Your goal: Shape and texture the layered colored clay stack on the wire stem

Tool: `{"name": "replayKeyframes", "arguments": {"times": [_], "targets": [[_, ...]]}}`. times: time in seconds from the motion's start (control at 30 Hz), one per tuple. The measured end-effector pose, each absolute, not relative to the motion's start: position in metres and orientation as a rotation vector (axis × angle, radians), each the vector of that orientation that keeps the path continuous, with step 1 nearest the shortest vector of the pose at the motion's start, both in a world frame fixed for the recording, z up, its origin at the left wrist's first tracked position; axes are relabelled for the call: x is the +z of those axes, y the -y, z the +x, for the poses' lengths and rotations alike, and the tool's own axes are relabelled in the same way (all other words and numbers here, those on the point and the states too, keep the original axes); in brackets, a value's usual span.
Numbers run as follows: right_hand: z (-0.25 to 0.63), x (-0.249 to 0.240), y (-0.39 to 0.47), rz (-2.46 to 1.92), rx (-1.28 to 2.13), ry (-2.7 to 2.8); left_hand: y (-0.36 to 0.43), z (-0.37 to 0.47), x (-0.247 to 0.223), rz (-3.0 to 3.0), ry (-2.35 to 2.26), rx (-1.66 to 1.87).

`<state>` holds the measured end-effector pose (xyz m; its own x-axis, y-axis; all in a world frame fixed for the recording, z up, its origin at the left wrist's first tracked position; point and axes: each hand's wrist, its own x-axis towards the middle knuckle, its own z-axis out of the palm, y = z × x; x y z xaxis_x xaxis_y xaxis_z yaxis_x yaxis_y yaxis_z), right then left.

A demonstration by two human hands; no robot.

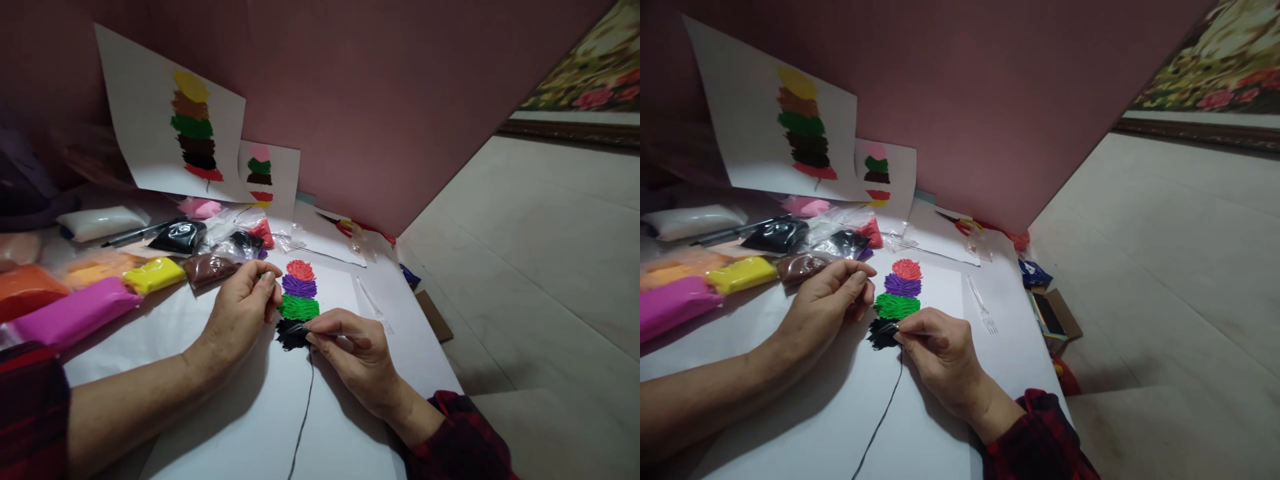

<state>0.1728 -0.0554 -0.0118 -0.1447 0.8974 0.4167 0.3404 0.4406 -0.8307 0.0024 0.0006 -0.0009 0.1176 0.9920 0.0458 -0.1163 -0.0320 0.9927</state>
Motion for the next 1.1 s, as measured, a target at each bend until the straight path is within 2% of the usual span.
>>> {"name": "replayKeyframes", "arguments": {"times": [0.7,0.9,1.1], "targets": [[0.1664,-0.0105,0.0553,-1.015,0.698,1.739,0.0001,0.0021,0.0016,1.170,-1.017,1.217],[0.1653,-0.0059,0.0557,-0.913,0.607,1.688,0.0002,0.0024,0.0009,1.180,-1.013,1.211],[0.1663,-0.0061,0.0561,-1.040,0.574,1.738,0.0003,0.0018,0.0011,1.186,-1.009,1.208]]}}
